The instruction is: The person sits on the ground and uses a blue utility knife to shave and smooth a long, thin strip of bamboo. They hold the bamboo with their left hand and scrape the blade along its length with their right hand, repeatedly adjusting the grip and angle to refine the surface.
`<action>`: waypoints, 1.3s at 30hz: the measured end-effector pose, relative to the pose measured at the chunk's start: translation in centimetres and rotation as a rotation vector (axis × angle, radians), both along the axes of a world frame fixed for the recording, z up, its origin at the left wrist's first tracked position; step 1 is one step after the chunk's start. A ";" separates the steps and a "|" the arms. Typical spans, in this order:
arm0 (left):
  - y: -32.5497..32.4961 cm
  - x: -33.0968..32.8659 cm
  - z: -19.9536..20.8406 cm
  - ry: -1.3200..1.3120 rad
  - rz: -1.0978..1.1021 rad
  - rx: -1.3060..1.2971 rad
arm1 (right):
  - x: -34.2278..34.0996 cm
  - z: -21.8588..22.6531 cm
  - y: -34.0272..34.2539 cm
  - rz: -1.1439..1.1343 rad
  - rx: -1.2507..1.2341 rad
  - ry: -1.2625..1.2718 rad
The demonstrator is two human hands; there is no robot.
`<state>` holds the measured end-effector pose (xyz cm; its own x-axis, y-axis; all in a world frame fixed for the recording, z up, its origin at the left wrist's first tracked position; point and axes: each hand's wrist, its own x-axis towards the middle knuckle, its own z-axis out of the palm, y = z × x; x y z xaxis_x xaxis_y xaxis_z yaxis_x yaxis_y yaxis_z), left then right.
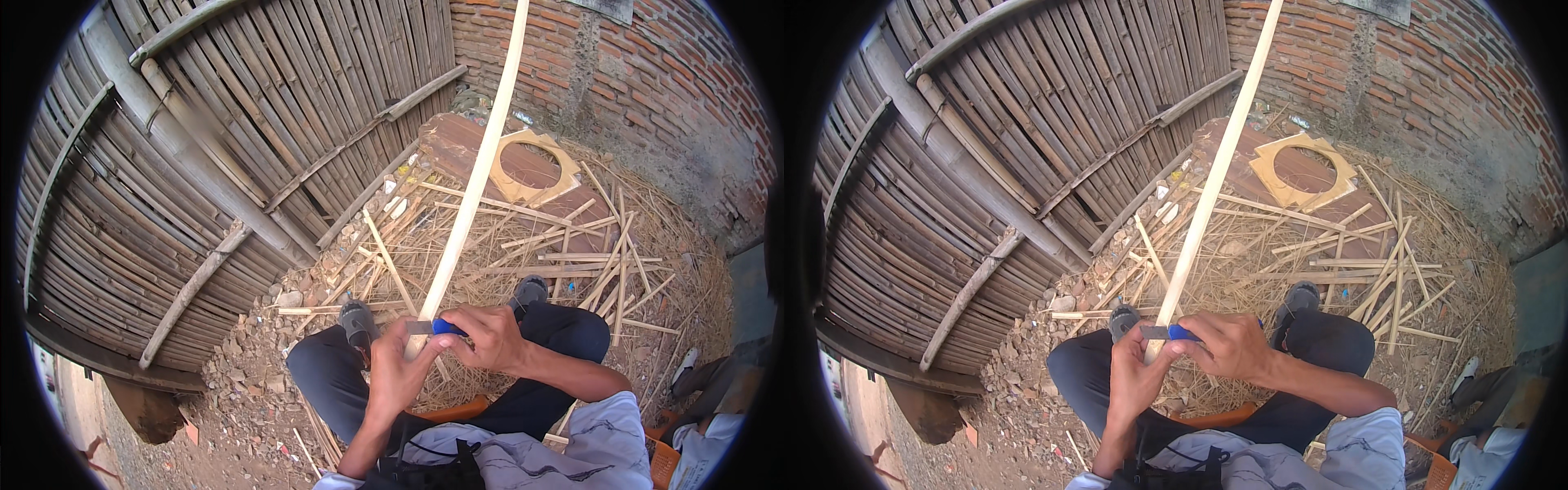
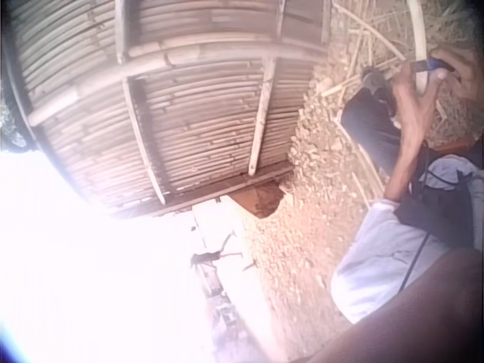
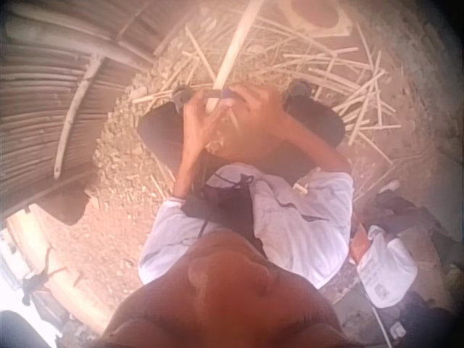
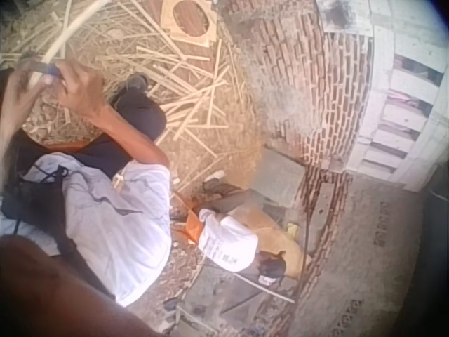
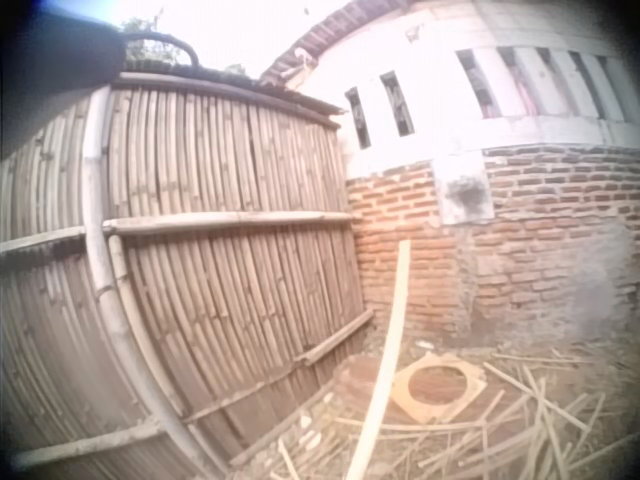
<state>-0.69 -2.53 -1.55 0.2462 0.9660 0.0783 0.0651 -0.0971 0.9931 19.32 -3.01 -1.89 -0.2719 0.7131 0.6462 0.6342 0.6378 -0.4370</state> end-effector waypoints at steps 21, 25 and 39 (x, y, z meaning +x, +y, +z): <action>-1.4 -2.1 0.7 0.147 -0.029 -0.110 | 3.1 1.7 1.8 -0.222 0.058 0.042; -2.4 -3.0 0.9 0.098 -0.035 -0.158 | 3.5 2.0 2.0 -0.179 0.110 -0.018; -3.7 -6.1 0.2 0.275 -0.038 -0.088 | 7.4 3.2 3.8 -0.321 0.138 0.019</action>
<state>-6.75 -6.27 -1.40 0.2828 0.9558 -0.0805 0.3315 -0.0187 0.9433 26.72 0.79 1.31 -0.0351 0.6659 0.7453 0.8045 0.4612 -0.3743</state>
